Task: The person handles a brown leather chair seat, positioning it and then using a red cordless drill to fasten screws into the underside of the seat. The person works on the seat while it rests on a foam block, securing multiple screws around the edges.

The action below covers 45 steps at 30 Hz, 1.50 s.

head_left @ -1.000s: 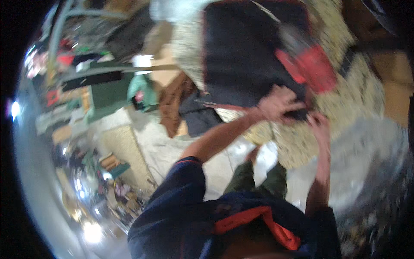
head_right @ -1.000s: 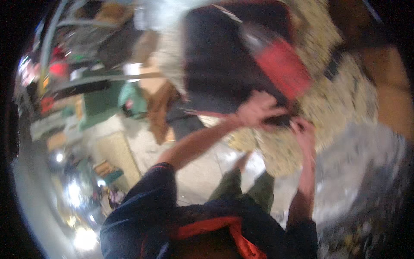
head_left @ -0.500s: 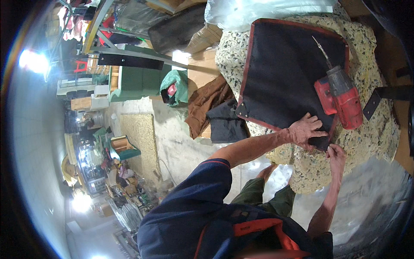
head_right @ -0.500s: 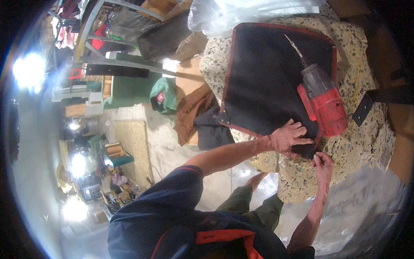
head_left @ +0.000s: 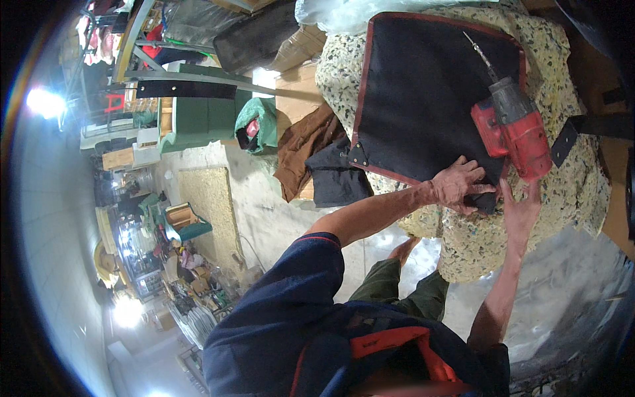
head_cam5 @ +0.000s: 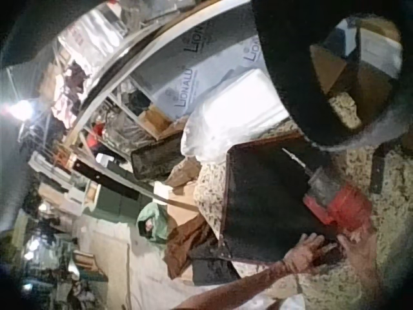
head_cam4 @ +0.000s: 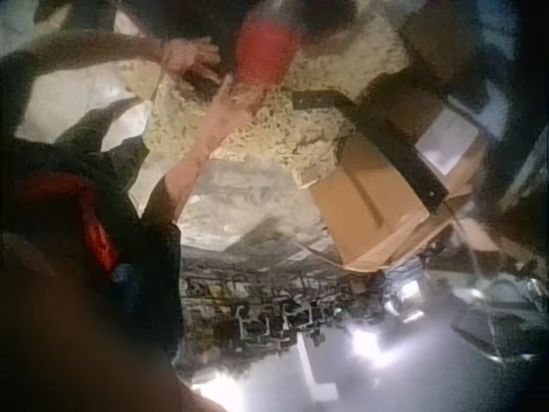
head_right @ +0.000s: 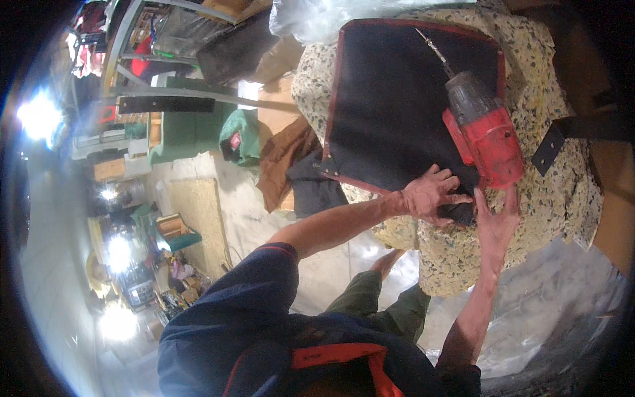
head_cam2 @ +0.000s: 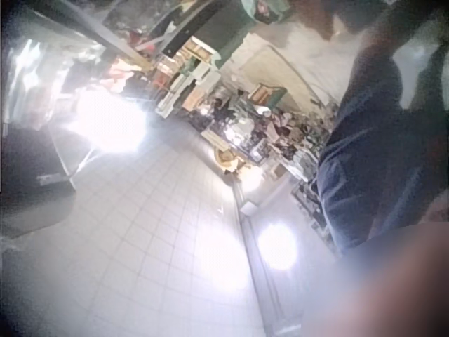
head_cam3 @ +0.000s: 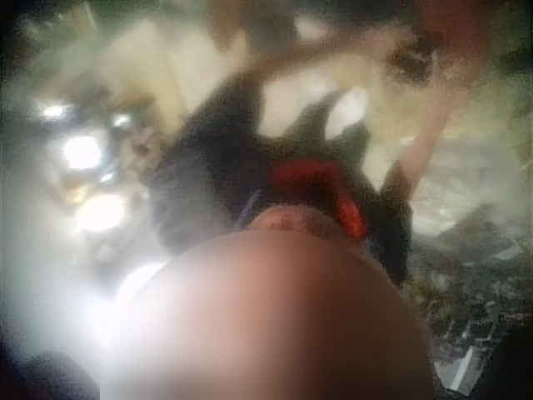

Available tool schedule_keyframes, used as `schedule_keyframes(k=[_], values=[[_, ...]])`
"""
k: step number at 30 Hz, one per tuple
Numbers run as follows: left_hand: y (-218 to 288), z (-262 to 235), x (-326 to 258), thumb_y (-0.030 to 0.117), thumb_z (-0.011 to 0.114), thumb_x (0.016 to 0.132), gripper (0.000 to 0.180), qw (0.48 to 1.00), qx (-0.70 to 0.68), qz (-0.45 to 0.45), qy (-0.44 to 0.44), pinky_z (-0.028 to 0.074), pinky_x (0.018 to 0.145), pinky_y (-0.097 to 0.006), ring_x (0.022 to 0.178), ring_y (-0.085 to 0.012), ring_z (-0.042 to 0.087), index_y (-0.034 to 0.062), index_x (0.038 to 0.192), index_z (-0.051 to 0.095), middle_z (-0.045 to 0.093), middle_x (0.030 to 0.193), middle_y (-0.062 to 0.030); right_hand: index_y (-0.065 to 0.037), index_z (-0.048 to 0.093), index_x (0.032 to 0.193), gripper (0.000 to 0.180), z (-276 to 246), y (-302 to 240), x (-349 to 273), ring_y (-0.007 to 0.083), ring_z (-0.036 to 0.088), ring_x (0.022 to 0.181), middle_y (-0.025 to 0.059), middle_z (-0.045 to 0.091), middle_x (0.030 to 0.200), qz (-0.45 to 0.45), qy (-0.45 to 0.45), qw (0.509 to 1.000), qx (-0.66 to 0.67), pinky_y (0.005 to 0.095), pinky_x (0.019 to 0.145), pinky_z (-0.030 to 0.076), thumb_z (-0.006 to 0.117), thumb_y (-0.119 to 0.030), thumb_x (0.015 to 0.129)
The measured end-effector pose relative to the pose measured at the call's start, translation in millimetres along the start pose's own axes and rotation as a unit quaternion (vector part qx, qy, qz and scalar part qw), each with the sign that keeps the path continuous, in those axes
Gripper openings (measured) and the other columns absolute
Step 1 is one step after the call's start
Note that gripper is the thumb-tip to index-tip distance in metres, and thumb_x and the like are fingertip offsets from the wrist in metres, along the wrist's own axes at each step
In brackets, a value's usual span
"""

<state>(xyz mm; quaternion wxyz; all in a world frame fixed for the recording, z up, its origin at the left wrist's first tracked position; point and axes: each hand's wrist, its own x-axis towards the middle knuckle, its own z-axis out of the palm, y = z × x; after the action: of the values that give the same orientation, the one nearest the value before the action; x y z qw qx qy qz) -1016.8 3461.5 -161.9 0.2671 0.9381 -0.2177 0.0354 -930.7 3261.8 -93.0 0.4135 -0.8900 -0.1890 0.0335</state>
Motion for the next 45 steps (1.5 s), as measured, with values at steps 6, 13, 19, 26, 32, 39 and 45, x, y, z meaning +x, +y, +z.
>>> schedule_keyframes(k=[6,13,19,26,32,39,45], values=[[1.9,3.2,1.1,0.062,0.075,0.07,0.074,0.998,0.036,0.01,0.043,0.04,0.083,-0.046,0.101,-0.0263,0.048,0.0322,0.137,0.062,0.048,0.107,-0.0059,-0.002,0.061,0.126,0.05,25.6,-62.2,30.8,0.0252,0.062,0.112,0.0127,0.064,0.128,0.008,0.036,0.972,0.233,0.0395,0.094,0.049,0.084,-0.011,0.082],[1.5,-4.9,0.2,0.061,0.073,0.073,0.07,1.0,0.017,-0.01,-0.015,0.041,0.088,-0.049,0.107,-0.0267,0.049,0.03,0.135,0.063,0.053,0.112,-0.0058,-0.006,0.062,0.131,0.044,45.2,-48.5,72.4,0.0222,0.066,0.107,0.0068,0.067,0.124,-0.041,-0.079,0.983,0.161,0.038,0.097,0.053,0.076,-0.016,0.09],[-1.8,4.0,1.4,0.056,0.075,0.074,0.066,1.0,0.007,0.013,0.023,0.039,0.09,-0.05,0.102,-0.0307,0.052,0.0256,0.133,0.066,0.055,0.107,-0.009,-0.005,0.071,0.125,0.032,1.1,-56.3,62.3,0.0156,0.066,0.1,0.002,0.071,0.108,-0.028,-0.019,0.985,0.169,0.0341,0.095,0.051,0.065,-0.022,0.098],[-1.5,9.8,0.1,0.054,0.081,0.069,0.075,0.997,0.065,0.016,0.028,0.042,0.082,-0.047,0.102,-0.0257,0.052,0.0335,0.138,0.061,0.053,0.111,-0.0059,-0.005,0.068,0.125,0.036,-125.6,-88.5,-7.0,0.0144,0.064,0.104,0.0023,0.07,0.11,0.225,-0.057,0.926,0.298,0.0351,0.093,0.051,0.071,-0.025,0.096],[-4.8,14.8,-1.1,0.054,0.081,0.067,0.077,0.994,0.072,0.033,0.077,0.042,0.083,-0.047,0.104,-0.0256,0.053,0.034,0.138,0.061,0.053,0.112,-0.0061,-0.005,0.069,0.116,0.031,-126.8,-68.2,-95.2,0.016,0.068,0.087,0.0018,0.073,0.096,0.183,-0.018,0.965,0.185,0.0348,0.084,0.055,0.078,-0.02,0.091],[-7.4,14.5,-0.4,0.045,0.086,0.064,0.087,0.999,0.019,0.024,0.039,0.04,0.085,-0.05,0.104,-0.0309,0.052,0.0343,0.145,0.055,0.053,0.113,-0.008,-0.006,0.072,0.104,0.024,-89.7,-24.5,-167.4,0.0167,0.071,0.084,0.0049,0.074,0.093,0.126,-0.092,0.987,-0.035,0.0346,0.075,0.057,0.082,-0.018,0.086],[-4.3,11.7,1.7,0.047,0.085,0.067,0.086,0.999,0.05,0.003,-0.013,0.041,0.088,-0.047,0.11,-0.0255,0.051,0.0391,0.146,0.052,0.052,0.115,-0.0051,-0.005,0.07,0.106,0.026,-79.3,-4.0,-204.9,0.0194,0.072,0.087,0.0084,0.073,0.098,0.187,-0.061,0.981,0.002,0.0352,0.075,0.057,0.082,-0.012,0.085]])
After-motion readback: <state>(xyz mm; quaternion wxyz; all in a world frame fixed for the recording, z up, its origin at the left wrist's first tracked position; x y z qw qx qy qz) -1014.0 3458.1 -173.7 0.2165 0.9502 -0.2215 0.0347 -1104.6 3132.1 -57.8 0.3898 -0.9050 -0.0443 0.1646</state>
